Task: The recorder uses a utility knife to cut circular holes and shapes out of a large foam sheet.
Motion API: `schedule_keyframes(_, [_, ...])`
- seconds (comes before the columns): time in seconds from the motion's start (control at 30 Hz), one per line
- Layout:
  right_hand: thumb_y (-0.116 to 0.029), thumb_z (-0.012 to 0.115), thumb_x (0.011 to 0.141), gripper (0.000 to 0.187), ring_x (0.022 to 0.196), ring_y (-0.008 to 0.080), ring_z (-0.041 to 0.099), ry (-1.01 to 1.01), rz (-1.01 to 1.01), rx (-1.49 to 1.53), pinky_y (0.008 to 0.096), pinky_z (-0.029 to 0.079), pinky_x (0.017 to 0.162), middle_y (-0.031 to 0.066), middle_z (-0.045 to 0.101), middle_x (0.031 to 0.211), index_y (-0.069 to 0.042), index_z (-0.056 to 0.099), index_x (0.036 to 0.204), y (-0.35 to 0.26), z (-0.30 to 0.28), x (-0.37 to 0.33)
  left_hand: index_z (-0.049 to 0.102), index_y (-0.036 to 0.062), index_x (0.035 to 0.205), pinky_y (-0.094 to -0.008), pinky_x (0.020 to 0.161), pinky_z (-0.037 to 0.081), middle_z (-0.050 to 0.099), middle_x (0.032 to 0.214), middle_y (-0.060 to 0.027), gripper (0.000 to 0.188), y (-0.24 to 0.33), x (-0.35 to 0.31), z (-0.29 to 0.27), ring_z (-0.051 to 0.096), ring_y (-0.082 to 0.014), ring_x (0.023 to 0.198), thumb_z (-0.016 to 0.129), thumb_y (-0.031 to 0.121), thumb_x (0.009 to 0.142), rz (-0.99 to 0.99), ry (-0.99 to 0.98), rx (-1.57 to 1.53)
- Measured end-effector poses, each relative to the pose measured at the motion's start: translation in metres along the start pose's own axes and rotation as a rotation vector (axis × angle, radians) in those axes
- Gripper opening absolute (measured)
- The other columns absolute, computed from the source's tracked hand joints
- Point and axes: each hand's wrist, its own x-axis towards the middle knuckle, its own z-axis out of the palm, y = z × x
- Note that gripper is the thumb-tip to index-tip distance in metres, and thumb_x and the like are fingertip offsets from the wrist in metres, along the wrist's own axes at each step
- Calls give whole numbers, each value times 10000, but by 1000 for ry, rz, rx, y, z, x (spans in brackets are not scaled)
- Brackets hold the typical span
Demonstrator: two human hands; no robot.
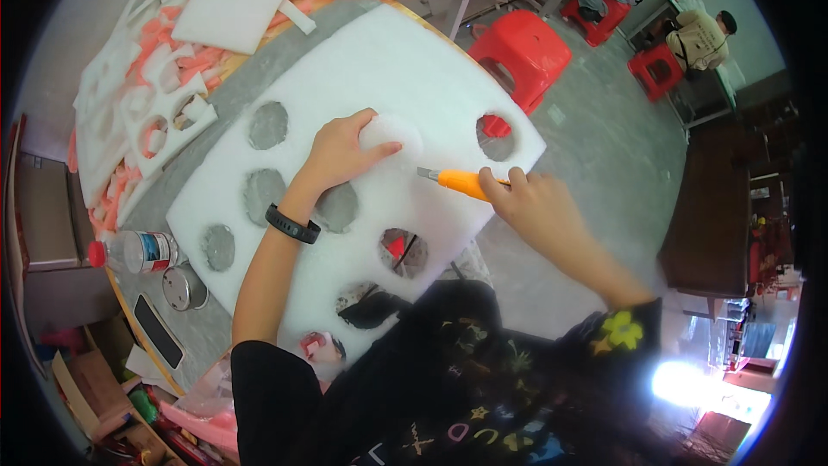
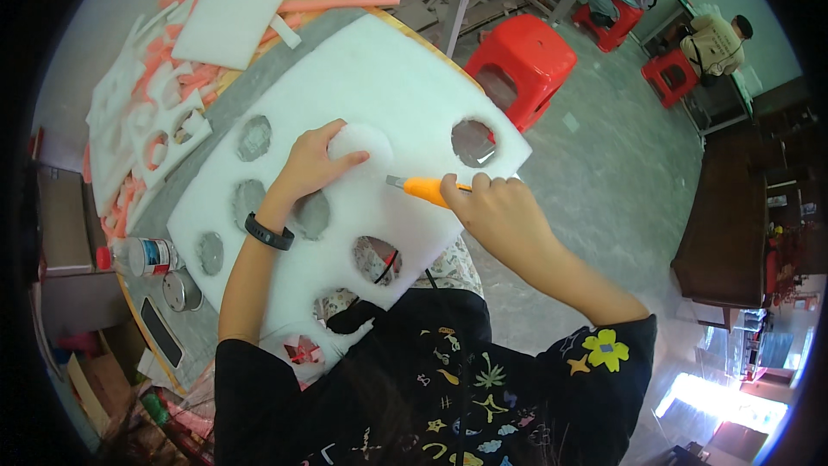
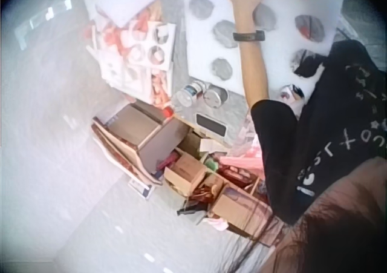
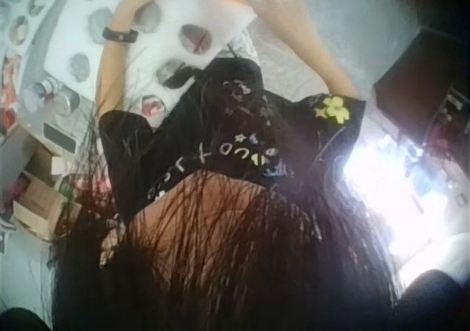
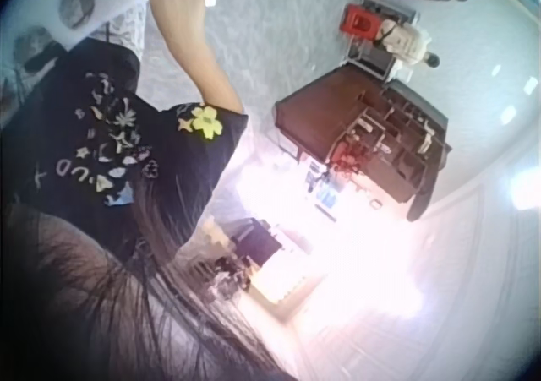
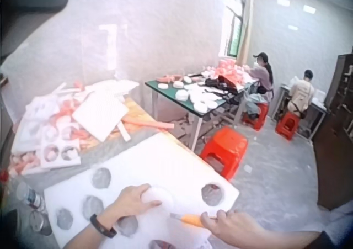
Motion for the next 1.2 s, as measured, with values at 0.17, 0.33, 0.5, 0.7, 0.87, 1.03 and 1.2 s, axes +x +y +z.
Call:
schedule_keyframes(0.17, [-148,594,752,320,489,130,507,3,-70,-69,260,368,440,20,489,616,-62,526,1052,3,-11,15,603,61,931,-349,700,469,647,825,-130,389,0,-1,1,619,-282,780,694,375,719,-14,-7,-11])
schedule_keyframes(0.33, [-146,600,750,319,507,116,501,-16,-102,-99,252,353,441,15,487,618,-65,529,1050,5,-17,17,605,61,944,-349,707,468,648,844,-131,395,1,-1,-2,620,-278,790,692,374,719,-24,-26,-17])
schedule_keyframes(0.5, [-142,603,747,331,503,116,499,-33,-109,-131,244,352,455,9,482,620,-68,526,1061,5,-16,18,607,58,962,-346,715,468,650,860,-128,401,-1,-1,-2,619,-275,796,687,368,721,-19,-37,-46])
schedule_keyframes(0.7, [-142,602,749,330,497,120,501,-47,-141,-135,245,357,459,11,484,621,-72,521,1061,10,-22,18,593,32,953,-310,687,481,648,830,-116,365,-2,0,-3,622,-214,730,705,294,725,8,-29,-66])
schedule_keyframes(0.87, [-136,597,755,313,496,122,506,-56,-135,-75,253,358,444,16,489,619,-67,525,1052,10,-24,23,598,37,953,-308,694,481,650,832,-113,354,3,0,-2,623,-207,743,706,285,725,-17,-54,-90])
schedule_keyframes(1.03, [-125,599,751,318,485,122,501,-101,-137,-83,263,353,427,18,490,613,-60,527,1054,8,-25,26,604,39,945,-307,692,481,650,827,-114,345,0,0,-3,624,-205,743,707,281,722,-2,-45,-69])
schedule_keyframes(1.2, [-107,609,734,358,465,126,499,-123,-117,-57,262,356,426,21,491,606,-50,525,1077,8,-22,26,618,62,951,-321,693,471,653,836,-112,392,2,0,-4,620,-252,769,706,356,707,-26,-55,-63])
